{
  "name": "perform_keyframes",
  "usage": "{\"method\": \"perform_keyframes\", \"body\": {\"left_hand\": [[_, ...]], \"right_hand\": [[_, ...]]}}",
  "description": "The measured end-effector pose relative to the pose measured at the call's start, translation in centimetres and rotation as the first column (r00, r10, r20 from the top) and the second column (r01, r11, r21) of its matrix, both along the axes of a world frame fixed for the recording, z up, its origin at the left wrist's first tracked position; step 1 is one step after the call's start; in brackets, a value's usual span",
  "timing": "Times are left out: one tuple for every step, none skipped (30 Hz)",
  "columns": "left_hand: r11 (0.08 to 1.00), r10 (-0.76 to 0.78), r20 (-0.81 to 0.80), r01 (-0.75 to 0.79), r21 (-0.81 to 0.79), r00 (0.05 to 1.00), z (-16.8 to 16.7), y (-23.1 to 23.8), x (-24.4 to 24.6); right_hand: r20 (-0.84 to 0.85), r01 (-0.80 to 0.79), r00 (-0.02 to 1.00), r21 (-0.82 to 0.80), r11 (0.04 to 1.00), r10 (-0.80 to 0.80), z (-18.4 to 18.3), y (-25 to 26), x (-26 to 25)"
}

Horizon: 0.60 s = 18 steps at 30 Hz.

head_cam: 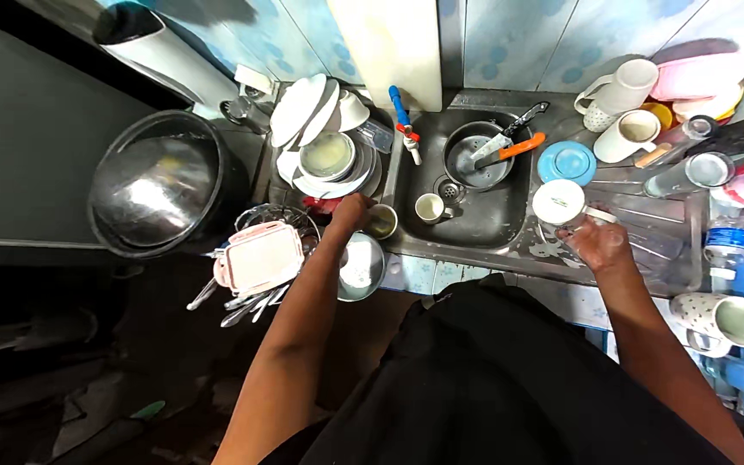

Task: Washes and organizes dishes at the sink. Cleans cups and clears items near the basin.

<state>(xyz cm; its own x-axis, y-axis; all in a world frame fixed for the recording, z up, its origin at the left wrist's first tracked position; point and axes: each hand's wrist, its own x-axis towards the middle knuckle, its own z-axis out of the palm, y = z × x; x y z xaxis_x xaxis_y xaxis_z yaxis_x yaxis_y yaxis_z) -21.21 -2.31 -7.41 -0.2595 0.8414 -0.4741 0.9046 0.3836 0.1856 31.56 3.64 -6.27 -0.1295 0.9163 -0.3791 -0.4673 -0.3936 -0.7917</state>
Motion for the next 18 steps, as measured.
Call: {"method": "perform_keyframes", "body": {"left_hand": [[1.0,0.019,-0.004,-0.019,-0.022,1.0,-0.3,0.0,-0.2],[0.999,0.034,0.0,-0.034,-0.034,0.999,-0.3,0.0,-0.2],[0.999,0.039,0.013,-0.038,-0.035,0.999,0.0,-0.1,-0.3],[0.999,0.036,0.032,-0.036,-0.021,0.999,0.6,-0.3,-0.2],[0.999,0.034,0.047,-0.035,0.016,0.998,1.5,-0.7,0.0],[0.996,0.043,0.055,-0.047,0.081,0.998,2.5,-1.2,0.5],[0.981,0.056,0.072,-0.068,0.182,0.996,3.6,-1.8,1.6],[0.958,0.07,0.094,-0.093,0.271,0.993,4.5,-1.7,2.8],[0.932,0.068,0.138,-0.112,0.344,0.988,5.2,-1.3,4.1],[0.903,0.064,0.2,-0.142,0.405,0.978,5.5,-1.0,5.8],[0.881,0.052,0.304,-0.187,0.434,0.951,5.7,-0.9,7.7],[0.871,0.031,0.465,-0.252,0.422,0.885,5.5,-0.8,9.9],[0.875,0.019,0.659,-0.332,0.353,0.752,5.0,-0.7,12.4],[0.893,0.047,0.839,-0.399,0.208,0.542,4.4,-0.4,15.1],[0.913,0.119,0.948,-0.407,0.012,0.295,3.8,0.0,17.7],[0.919,0.211,0.973,-0.356,-0.167,0.089,3.3,0.4,19.9],[0.913,0.285,0.957,-0.29,-0.288,-0.053,2.8,0.8,21.6],[0.905,0.33,0.932,-0.23,-0.357,-0.148,2.3,1.0,22.7]], "right_hand": [[-0.008,-0.012,1.0,0.004,1.0,0.012,-0.1,0.1,-0.1],[-0.014,-0.026,1.0,0.009,1.0,0.026,-0.3,0.3,-0.1],[-0.016,-0.035,0.999,0.008,0.999,0.035,-0.4,0.5,-0.2],[-0.021,-0.038,0.999,0.004,0.999,0.038,-0.5,0.6,-0.3],[-0.024,-0.04,0.999,-0.004,0.999,0.04,-0.6,0.7,-0.4],[-0.023,-0.043,0.999,-0.008,0.999,0.042,-0.7,0.6,-0.5],[-0.027,-0.046,0.999,-0.017,0.999,0.045,-0.9,0.5,-0.5],[-0.028,-0.048,0.998,-0.023,0.999,0.048,-1.1,0.4,-0.5],[-0.015,-0.054,0.998,-0.038,0.998,0.054,-1.1,0.4,-0.8],[-0.001,-0.065,0.998,-0.059,0.996,0.065,-1.0,0.4,-1.4],[0.001,-0.076,0.997,-0.082,0.994,0.076,-0.8,0.4,-2.3],[-0.016,-0.093,0.996,-0.101,0.991,0.092,-0.8,0.4,-3.3],[-0.038,-0.115,0.993,-0.123,0.986,0.111,-1.0,0.5,-4.4],[-0.055,-0.142,0.989,-0.142,0.98,0.136,-1.1,0.7,-5.4],[-0.056,-0.168,0.985,-0.155,0.973,0.161,-1.2,0.9,-6.2],[-0.035,-0.196,0.98,-0.155,0.968,0.193,-1.2,1.2,-7.0],[0.02,-0.244,0.969,-0.129,0.961,0.248,-1.0,1.4,-7.6],[0.127,-0.3,0.943,-0.081,0.951,0.308,-0.6,1.5,-8.2]]}}
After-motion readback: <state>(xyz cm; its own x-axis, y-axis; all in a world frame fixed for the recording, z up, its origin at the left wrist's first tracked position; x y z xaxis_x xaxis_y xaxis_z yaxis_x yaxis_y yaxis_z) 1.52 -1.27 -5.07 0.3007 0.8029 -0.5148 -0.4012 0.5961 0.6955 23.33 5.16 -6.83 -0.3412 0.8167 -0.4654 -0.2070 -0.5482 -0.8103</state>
